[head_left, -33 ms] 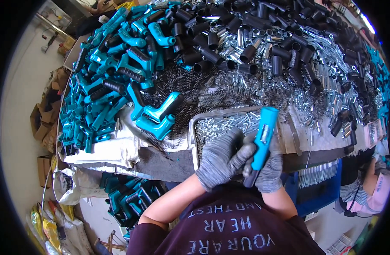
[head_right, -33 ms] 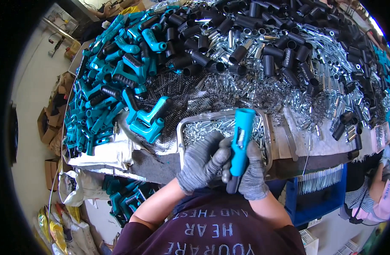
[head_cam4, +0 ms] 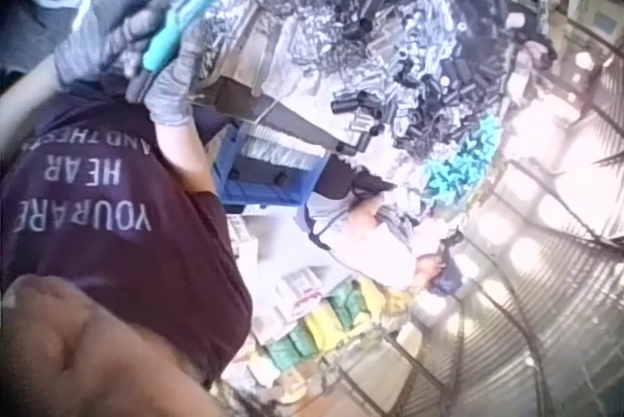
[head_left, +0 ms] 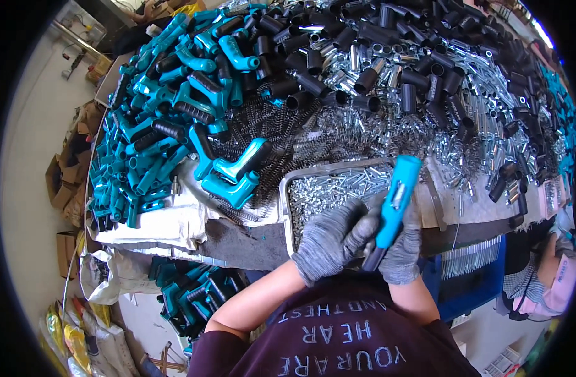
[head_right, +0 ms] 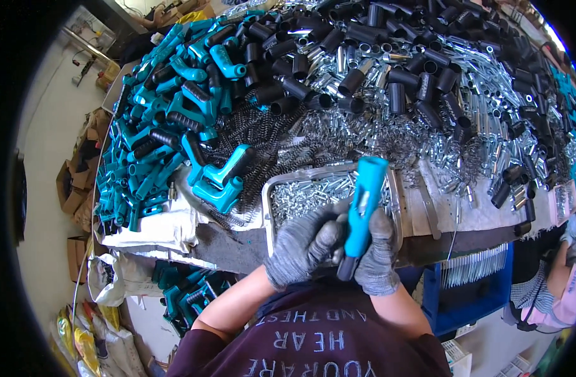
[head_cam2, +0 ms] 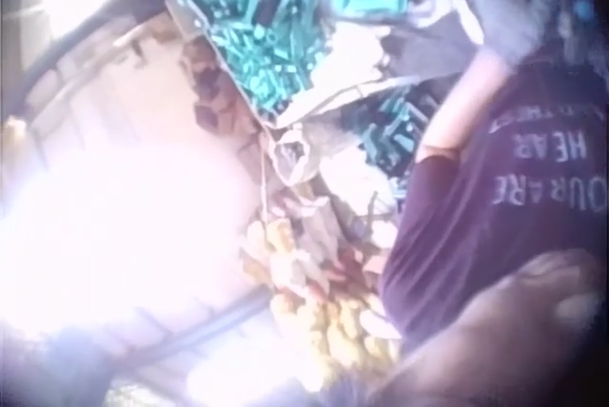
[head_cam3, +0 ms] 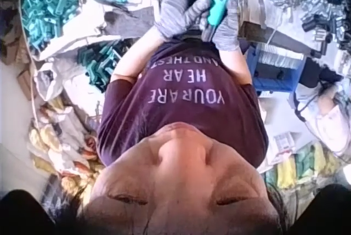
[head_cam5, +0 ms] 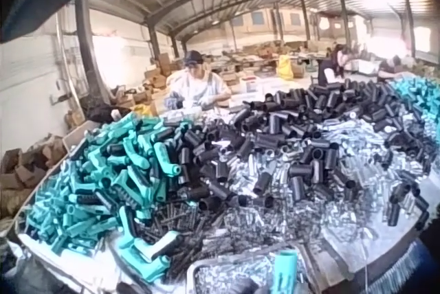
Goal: Assembling plastic and metal components into hardware handles at a factory workstation.
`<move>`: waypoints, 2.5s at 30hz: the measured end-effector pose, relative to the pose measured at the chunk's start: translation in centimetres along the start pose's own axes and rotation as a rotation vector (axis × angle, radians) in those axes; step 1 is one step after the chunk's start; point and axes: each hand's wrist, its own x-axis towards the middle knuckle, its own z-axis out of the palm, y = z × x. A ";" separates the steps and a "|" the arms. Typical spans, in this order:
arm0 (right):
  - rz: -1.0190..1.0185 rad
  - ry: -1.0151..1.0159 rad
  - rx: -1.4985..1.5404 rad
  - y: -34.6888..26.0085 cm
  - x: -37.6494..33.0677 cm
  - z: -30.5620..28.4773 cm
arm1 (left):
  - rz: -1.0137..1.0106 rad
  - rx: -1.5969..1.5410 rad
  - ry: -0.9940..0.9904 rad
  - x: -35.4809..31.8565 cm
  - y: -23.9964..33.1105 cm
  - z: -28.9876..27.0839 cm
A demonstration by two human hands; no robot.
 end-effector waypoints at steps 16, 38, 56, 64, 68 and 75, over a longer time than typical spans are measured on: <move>-0.325 0.220 -0.024 -3.7 1.5 -0.2 | -0.142 -0.145 -0.333 3.6 2.3 3.5; 0.029 0.019 -0.286 -2.8 0.0 -1.6 | 0.124 -0.240 0.374 6.6 0.1 -11.7; 0.343 -0.230 -0.665 -0.9 -1.9 1.4 | 0.048 -0.435 0.093 0.5 1.0 -3.1; 0.186 -0.077 -0.438 0.0 -1.9 1.5 | 0.345 -0.160 0.176 0.6 0.2 -1.2; 0.191 -0.055 -0.398 -0.1 -1.8 1.2 | 0.332 -0.038 0.099 0.1 1.2 -1.1; -0.016 0.028 -0.809 0.1 -0.7 -0.3 | 0.488 0.658 0.032 2.0 3.0 -4.8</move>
